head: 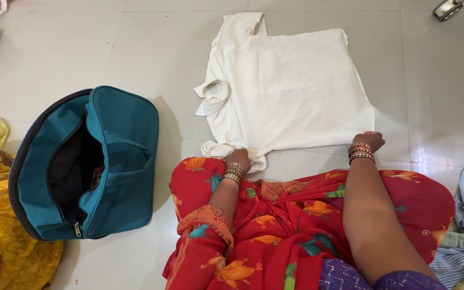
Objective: The person sits on the floor and folds a white long-sleeved shirt. They button the shirt, fold the sleeves inward, fold the sides toward the center, and then fold the bottom up to create a compact bundle.
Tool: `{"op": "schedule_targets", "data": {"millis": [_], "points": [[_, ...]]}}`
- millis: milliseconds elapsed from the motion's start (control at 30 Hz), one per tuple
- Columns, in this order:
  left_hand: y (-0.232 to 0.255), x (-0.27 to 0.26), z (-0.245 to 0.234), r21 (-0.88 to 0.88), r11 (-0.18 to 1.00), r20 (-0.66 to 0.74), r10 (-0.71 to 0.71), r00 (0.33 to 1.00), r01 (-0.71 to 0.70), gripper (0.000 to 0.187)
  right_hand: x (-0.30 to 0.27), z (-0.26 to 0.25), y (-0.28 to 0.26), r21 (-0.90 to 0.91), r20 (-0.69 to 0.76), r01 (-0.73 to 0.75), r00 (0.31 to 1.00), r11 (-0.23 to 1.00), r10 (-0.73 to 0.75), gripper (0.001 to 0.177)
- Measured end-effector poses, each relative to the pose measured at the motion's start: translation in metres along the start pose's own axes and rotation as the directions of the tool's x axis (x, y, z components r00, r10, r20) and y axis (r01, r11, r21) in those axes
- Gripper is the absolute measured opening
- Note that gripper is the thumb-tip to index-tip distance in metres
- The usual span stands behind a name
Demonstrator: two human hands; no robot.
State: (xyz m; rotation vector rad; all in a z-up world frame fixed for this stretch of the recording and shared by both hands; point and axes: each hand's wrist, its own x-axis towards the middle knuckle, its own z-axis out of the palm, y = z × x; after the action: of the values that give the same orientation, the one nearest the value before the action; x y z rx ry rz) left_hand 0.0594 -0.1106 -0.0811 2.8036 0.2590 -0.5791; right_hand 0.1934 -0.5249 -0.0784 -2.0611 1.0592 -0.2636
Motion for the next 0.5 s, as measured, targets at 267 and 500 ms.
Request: {"op": "schedule_targets", "data": {"millis": [267,500], "points": [[-0.027,0.009,-0.027,-0.368,0.918,-0.111,0.118,0.987,-0.151,0.028,-0.013,0.004,-0.011,-0.222,-0.055,0.147,0.985,0.964,-0.163,0.036],[-0.098,0.055,-0.090,-0.305,0.876,-0.546,0.161,0.822,-0.374,0.024,-0.049,0.041,0.011,-0.251,0.098,0.664,0.741,0.704,-0.664,0.035]]}}
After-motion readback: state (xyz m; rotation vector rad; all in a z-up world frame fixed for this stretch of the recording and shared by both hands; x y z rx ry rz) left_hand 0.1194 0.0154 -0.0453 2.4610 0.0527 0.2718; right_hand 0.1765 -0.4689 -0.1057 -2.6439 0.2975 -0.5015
